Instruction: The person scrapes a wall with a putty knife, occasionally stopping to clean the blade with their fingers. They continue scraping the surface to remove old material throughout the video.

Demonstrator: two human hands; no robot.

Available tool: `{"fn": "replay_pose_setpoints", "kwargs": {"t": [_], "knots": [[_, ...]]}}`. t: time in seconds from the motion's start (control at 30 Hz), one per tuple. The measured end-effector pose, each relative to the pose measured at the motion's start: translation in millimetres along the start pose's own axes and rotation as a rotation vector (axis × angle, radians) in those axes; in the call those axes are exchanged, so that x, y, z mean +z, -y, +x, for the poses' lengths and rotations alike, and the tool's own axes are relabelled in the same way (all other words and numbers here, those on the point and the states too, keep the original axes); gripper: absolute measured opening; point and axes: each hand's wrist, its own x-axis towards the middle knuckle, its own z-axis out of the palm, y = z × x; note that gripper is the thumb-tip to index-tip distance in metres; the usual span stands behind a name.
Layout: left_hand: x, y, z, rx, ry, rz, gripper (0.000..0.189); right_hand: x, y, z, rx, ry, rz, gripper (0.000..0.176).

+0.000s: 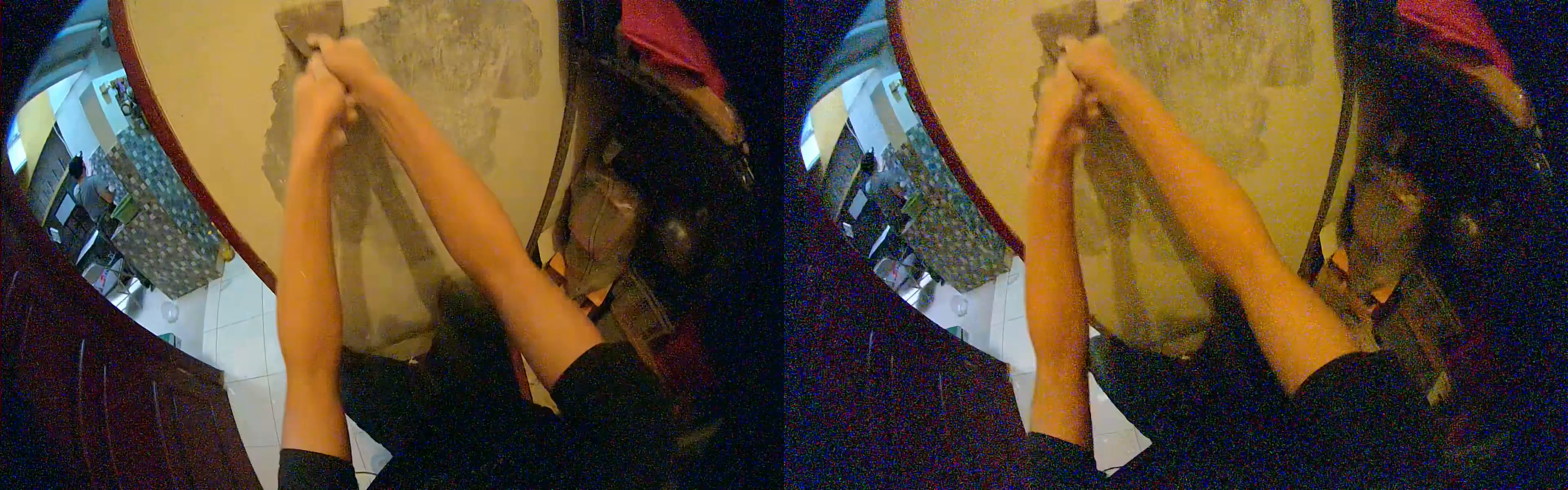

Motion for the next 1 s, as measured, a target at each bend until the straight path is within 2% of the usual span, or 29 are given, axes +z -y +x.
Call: {"fn": "replay_pose_setpoints", "kwargs": {"t": [0.03, 0.07, 0.13, 0.2, 0.23, 0.3, 0.33, 0.37, 0.4, 0.47, 0.53, 0.6, 0.7, 0.8, 0.9, 0.97, 1.0], "knots": [[-2.5, -2.4, 13.9, 0.019, 0.029, -0.074, 0.039, -10.3, 10.8, 6.6, 0.013, 0.002, -0.002, 0.031], [-3.9, -8.1, 17.5, 0.014, 0.026, -0.074, 0.039, -25.5, 23.9, 12.0, 0.089, 0.334, 0.275, 0.03], [-9.8, -17.2, 15.3, -0.02, 0.06, -0.124, 0.039, -23.2, 31.1, -1.8, 0.169, 0.665, 0.551, 0.029], [-13.8, -4.3, -0.8, -0.005, 0.053, -0.087, 0.037, -2.3, 28.0, -22.1, 0.115, 0.124, 0.25, 0.029], [-14.2, 3.2, -10.5, 0.021, 0.048, -0.047, 0.036, -7.1, 2.3, -18.0, -0.368, 0.137, -0.052, 0.032], [-10.6, 10.3, -51.8, 0.001, 0.016, 0.064, 0.036, -11.8, -42.6, -33.9, -0.483, 0.092, -0.274, 0.039], [-17.4, 21.3, -68.5, -0.088, 0.016, -0.03, 0.036, -2.8, -42.3, -61.6, -0.132, 0.04, -0.177, 0.043], [-17.3, 34.9, -78.6, -0.2, 0.011, -0.121, 0.036, -4.4, -41.7, -71.9, -0.032, 0.051, -0.156, 0.048], [-18.5, 32.3, -83.0, -0.191, 0.012, -0.124, 0.036, -5.7, -41.9, -80.8, 0.146, 0.103, 0.024, 0.048], [-23.8, 27.7, -90.9, -0.163, -0.004, -0.082, 0.045, 0.5, -34.0, -81.0, 0.121, 0.055, -0.035, 0.045], [-29.8, 14.4, -75.5, -0.111, 0.015, -0.037, 0.041, 8.8, -21.3, -74.9, 0.11, 0.01, -0.094, 0.042], [-24.1, -1.8, -39.8, -0.056, 0.033, 0.018, 0.039, 10.0, -8.1, -31.9, -0.016, -0.03, 0.026, 0.038], [-17.0, -23.4, -15.2, -0.005, 0.068, 0.013, 0.041, 11.4, 9.0, 6.7, -0.046, 0.039, 0.11, 0.038], [-17.7, -18.5, -22.5, -0.029, 0.06, 0.004, 0.044, 2.5, 11.3, -11.8, -0.001, 0.087, 0.094, 0.039], [-11.4, 13.4, -48.3, -0.069, 0.05, -0.03, 0.044, -7.2, -11.7, -52.3, 0.046, 0.016, 0.028, 0.035], [-9.8, 25.9, -66.7, -0.216, 0.049, -0.072, 0.042, -7.8, -45.0, -50.3, 0.073, -0.014, -0.169, 0.036], [-10.8, 33.0, -71.9, -0.206, 0.054, -0.07, 0.042, -7.4, -60.8, -51.9, 0.063, -0.02, -0.165, 0.036]]}}
